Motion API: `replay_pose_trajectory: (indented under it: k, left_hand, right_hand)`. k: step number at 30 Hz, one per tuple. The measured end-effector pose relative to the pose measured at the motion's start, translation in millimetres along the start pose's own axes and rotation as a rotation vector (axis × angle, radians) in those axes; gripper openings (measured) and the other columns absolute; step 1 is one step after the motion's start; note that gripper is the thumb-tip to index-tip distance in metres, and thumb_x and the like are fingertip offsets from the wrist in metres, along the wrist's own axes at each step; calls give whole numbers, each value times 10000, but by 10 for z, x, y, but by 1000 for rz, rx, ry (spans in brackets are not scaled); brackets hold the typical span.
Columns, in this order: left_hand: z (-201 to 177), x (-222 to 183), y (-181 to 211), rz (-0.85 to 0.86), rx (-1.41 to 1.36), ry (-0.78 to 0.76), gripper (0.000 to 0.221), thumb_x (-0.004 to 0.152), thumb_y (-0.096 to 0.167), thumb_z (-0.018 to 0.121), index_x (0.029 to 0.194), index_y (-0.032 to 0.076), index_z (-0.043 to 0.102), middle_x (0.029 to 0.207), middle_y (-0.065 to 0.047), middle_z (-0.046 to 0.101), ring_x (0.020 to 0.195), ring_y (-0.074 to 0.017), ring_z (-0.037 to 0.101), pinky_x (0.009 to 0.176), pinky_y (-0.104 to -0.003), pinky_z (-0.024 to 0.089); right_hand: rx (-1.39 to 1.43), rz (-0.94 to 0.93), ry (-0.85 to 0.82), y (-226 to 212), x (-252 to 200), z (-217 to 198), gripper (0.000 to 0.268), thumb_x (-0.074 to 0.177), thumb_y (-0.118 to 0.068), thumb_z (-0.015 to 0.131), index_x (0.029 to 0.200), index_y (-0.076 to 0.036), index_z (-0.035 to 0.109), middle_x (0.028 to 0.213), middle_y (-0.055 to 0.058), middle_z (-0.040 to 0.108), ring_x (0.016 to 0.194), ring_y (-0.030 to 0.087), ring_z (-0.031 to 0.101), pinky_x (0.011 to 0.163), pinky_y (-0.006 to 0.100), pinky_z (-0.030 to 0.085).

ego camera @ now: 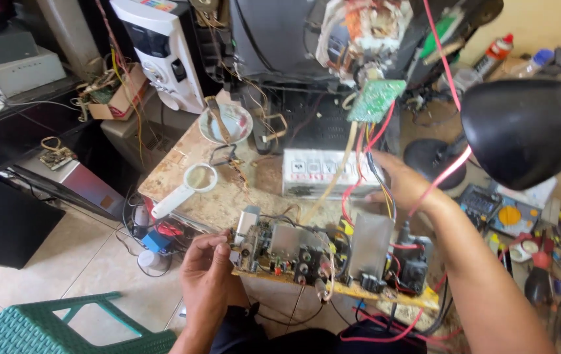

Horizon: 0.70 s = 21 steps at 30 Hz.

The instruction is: Diagnosing and repairing a circuit board from a television using a multimeter and magnifying glass on a workbench.

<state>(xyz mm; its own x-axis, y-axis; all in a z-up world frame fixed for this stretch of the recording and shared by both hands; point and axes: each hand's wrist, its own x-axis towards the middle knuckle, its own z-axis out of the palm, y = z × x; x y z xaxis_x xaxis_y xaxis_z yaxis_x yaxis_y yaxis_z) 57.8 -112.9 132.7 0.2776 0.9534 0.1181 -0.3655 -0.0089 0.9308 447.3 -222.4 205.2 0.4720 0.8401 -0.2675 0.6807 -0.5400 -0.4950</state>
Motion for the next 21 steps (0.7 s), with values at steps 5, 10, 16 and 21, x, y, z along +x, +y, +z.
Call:
replay_pose_trajectory:
  k: [5,10,16,21]
  left_hand:
    - [7,-18,29,-50,38,-4,117,926,216,735,956,111,692,1042,-65,691,1155,-219,690,725,-272,548]
    - [110,-15,108,-66,128,60,129,960,220,695,1006,111,645,1068,-70,706,1075,-206,690,981,-327,535]
    - [125,-6,40,-73,90,82,148,1004,270,680,1019,150,595,1021,-14,686,999,-121,650,981,-256,506]
    - [158,3,115,-102,147,106,129,1009,255,682,1009,147,611,987,10,666,970,-97,624,980,-240,488]
  right_hand:
    - [430,120,269,670,-683,344,699,854,-266,691,1507,-141,475,1419,75,633,1268,208,627,1021,364,491]
    - [580,348,72,60,-1496,512,521,824,-214,745,1342,-175,697,1376,20,729,1294,148,647,1140,318,451]
    - [173,425,152,-112,-1437,777,277,852,-367,661,1113,-332,747,1198,-26,759,1113,221,691,905,421,532]
    - [55,421,192,189,-1350,957,120,770,-245,617,818,-152,675,925,82,751,879,295,697,699,406,500]
